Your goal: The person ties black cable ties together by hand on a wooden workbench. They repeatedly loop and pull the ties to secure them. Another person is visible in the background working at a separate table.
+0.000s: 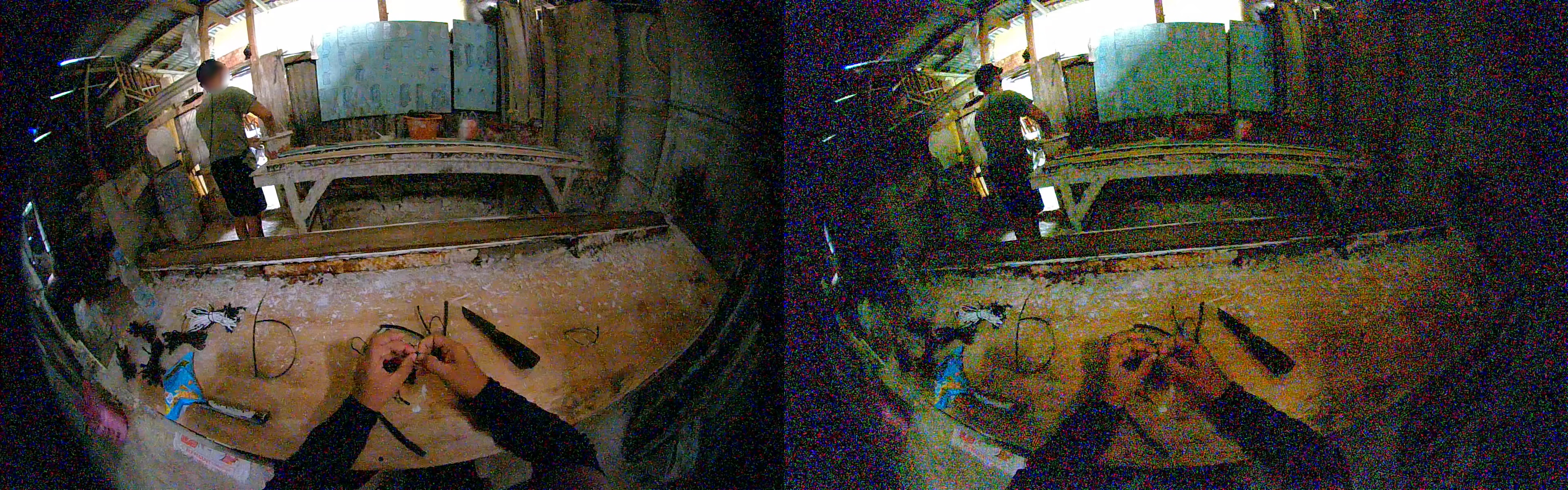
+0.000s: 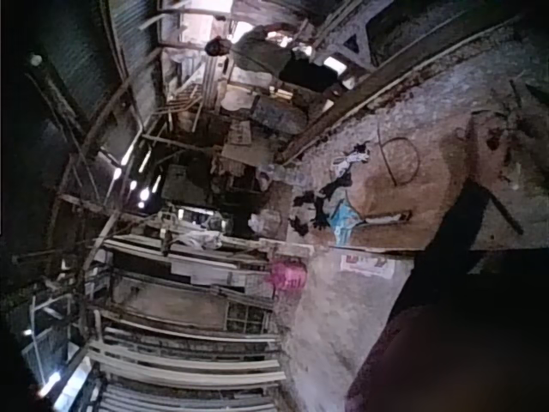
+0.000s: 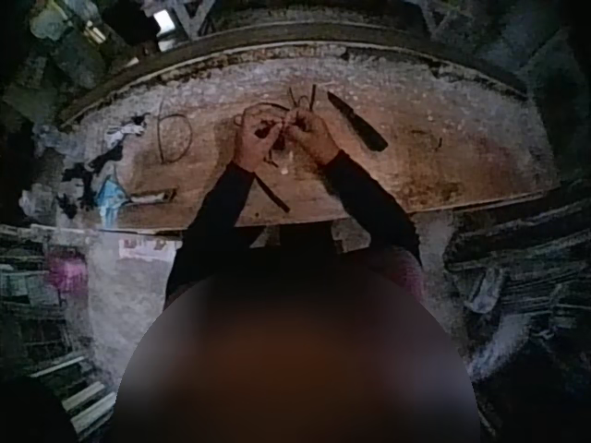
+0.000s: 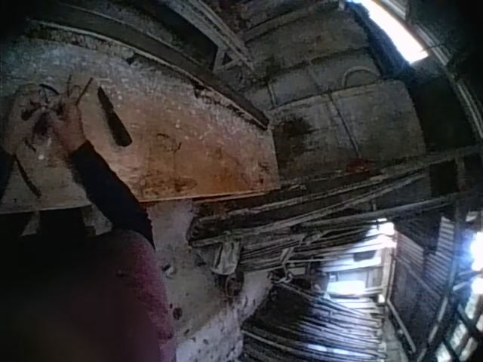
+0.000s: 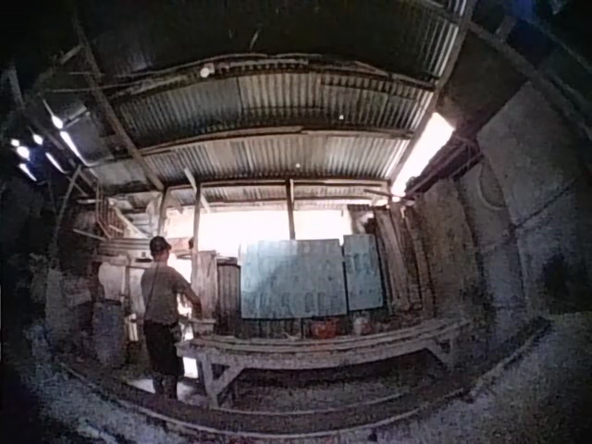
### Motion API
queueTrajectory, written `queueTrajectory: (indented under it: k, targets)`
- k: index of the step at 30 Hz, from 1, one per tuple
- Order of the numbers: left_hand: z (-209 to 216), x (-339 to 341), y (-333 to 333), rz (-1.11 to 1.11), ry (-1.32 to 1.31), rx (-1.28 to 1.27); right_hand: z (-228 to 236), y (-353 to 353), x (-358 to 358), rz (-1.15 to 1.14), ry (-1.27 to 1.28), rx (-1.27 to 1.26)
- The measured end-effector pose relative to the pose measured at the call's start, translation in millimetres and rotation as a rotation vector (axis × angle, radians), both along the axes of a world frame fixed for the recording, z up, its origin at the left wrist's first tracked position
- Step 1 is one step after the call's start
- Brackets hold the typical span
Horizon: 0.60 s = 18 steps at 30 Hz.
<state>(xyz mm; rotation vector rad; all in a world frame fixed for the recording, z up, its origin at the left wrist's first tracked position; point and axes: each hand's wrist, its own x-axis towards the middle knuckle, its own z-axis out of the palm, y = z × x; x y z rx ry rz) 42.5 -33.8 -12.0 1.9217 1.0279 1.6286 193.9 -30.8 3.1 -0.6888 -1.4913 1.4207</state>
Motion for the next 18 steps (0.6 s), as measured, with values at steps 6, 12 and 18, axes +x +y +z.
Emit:
queueTrajectory:
  k: [6,12,18]
  targets:
    - [1.9,0.1,-1.1,-0.001,-0.062,-0.054,9.7,-1.1,2.4,0.098,0.017,-0.076]
    - [6.5,-3.1,-0.1,0.031,0.034,-0.095,15.8,-4.9,0.0,0.057,0.040,-0.121]
    - [1.7,-0.2,-2.1,-0.106,-0.153,-0.224,13.1,-3.7,2.6,0.080,0.092,-0.132]
